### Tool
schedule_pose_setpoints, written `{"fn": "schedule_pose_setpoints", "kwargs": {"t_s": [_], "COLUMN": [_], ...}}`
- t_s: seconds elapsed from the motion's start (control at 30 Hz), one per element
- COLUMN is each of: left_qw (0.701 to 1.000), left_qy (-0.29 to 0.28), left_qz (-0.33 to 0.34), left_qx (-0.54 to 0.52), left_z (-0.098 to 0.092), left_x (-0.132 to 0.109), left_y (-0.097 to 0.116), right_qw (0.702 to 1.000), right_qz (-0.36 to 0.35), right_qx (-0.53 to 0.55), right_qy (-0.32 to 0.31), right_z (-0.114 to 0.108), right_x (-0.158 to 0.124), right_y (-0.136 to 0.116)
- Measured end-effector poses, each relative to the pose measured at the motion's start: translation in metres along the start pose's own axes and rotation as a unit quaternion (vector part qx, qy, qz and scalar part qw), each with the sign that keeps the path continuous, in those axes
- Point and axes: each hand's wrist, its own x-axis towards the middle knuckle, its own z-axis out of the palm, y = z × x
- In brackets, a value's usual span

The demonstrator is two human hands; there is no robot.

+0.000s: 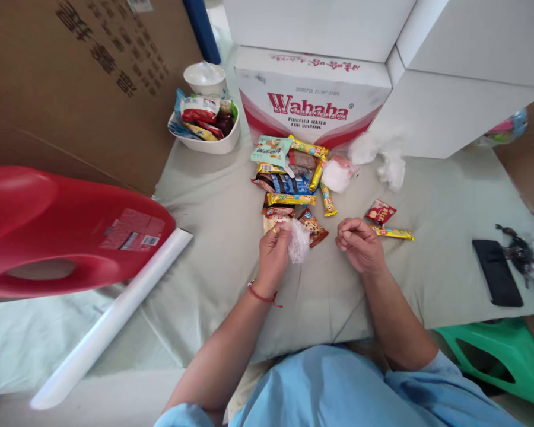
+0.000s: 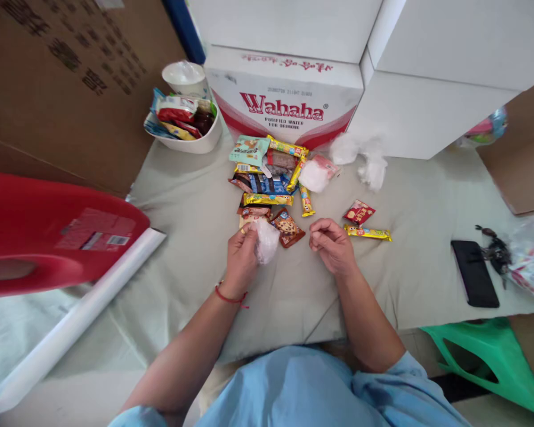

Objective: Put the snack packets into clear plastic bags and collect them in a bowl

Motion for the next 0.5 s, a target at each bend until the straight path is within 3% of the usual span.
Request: {"fn": "schedule_pose_setpoints", "kwargs": {"t_s": [0.1, 0.2, 0.27, 0.33, 0.5], "left_qw": [0.997, 0.984, 0.975, 0.973, 0.991], "left_qy": [-0.057, -0.133, -0.151, -0.142, -0.024], "left_qz": [0.02, 0.041, 0.054, 0.058, 0.044], "left_qx": [0.048, 0.114, 0.154, 0.171, 0.121], "left_z": [0.0007, 0.0043, 0.006, 0.0059, 0.0013], "left_x": [-0.0016, -0.0054, -0.0066, -0.0059, 0.0008], "left_y": [0.0037, 0.0042, 0.0024, -0.0001, -0.0021], "right_qw": [1.0, 0.994, 0.99, 0.993, 1.0], "right_qz": [0.007, 0.034, 0.045, 0.042, 0.015], "right_qx": [-0.005, -0.031, -0.05, -0.053, 0.012], "right_qy": [-0.015, -0.098, -0.122, -0.094, -0.001], "right_z": [0.0035, 0.0079, 0.0095, 0.0092, 0.0029], "right_x": [0.0, -0.0037, -0.0058, -0.0058, -0.0001], "right_y": [0.0005, 0.0048, 0.0078, 0.0088, 0.0009]}}
